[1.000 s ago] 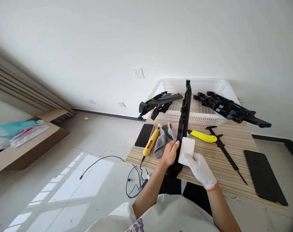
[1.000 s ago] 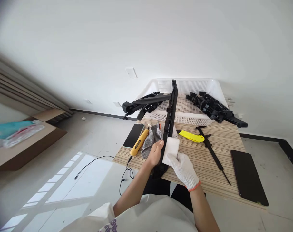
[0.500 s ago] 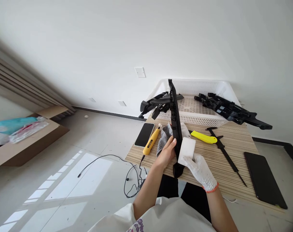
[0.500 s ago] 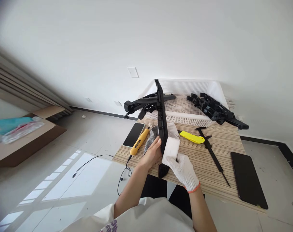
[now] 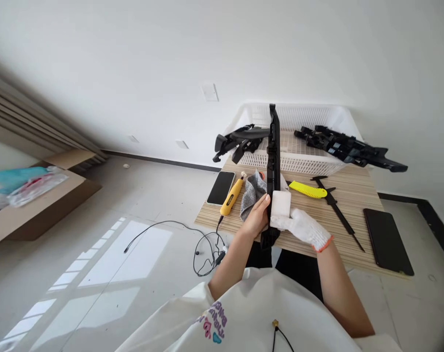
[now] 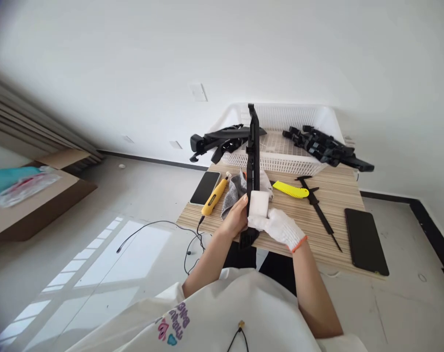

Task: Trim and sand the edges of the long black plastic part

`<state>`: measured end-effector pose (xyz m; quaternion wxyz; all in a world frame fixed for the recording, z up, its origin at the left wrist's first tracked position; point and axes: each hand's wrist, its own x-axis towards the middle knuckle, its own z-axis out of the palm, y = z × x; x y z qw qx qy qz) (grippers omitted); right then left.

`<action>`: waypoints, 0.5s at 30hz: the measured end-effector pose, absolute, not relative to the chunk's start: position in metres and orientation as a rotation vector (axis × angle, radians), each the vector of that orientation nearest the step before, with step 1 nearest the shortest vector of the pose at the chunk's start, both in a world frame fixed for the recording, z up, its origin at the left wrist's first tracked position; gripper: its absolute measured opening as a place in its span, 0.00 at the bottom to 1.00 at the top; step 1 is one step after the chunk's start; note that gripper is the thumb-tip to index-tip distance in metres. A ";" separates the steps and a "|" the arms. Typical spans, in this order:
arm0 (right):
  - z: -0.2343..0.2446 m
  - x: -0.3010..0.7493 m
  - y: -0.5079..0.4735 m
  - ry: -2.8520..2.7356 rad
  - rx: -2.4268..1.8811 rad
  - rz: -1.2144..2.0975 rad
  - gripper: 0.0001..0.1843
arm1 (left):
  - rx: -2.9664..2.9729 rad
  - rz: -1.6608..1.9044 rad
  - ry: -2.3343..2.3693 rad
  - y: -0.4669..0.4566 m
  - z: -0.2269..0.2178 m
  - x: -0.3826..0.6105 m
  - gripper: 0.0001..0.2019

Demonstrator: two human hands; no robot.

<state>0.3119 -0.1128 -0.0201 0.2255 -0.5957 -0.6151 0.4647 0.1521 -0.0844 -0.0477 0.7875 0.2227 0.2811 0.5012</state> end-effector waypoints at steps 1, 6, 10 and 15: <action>-0.017 0.315 -0.111 -1.725 -1.654 1.314 0.16 | 0.474 1.070 0.601 -0.085 -0.048 0.152 0.15; -0.016 0.309 -0.104 -1.639 -1.657 1.337 0.21 | 0.368 1.107 0.633 -0.085 -0.045 0.155 0.11; -0.025 0.294 -0.104 -1.481 -1.884 1.029 0.27 | 0.260 1.114 0.672 -0.085 -0.040 0.156 0.14; -0.034 0.272 -0.111 -1.315 -1.888 0.574 0.27 | 0.255 1.101 0.663 -0.088 -0.036 0.155 0.17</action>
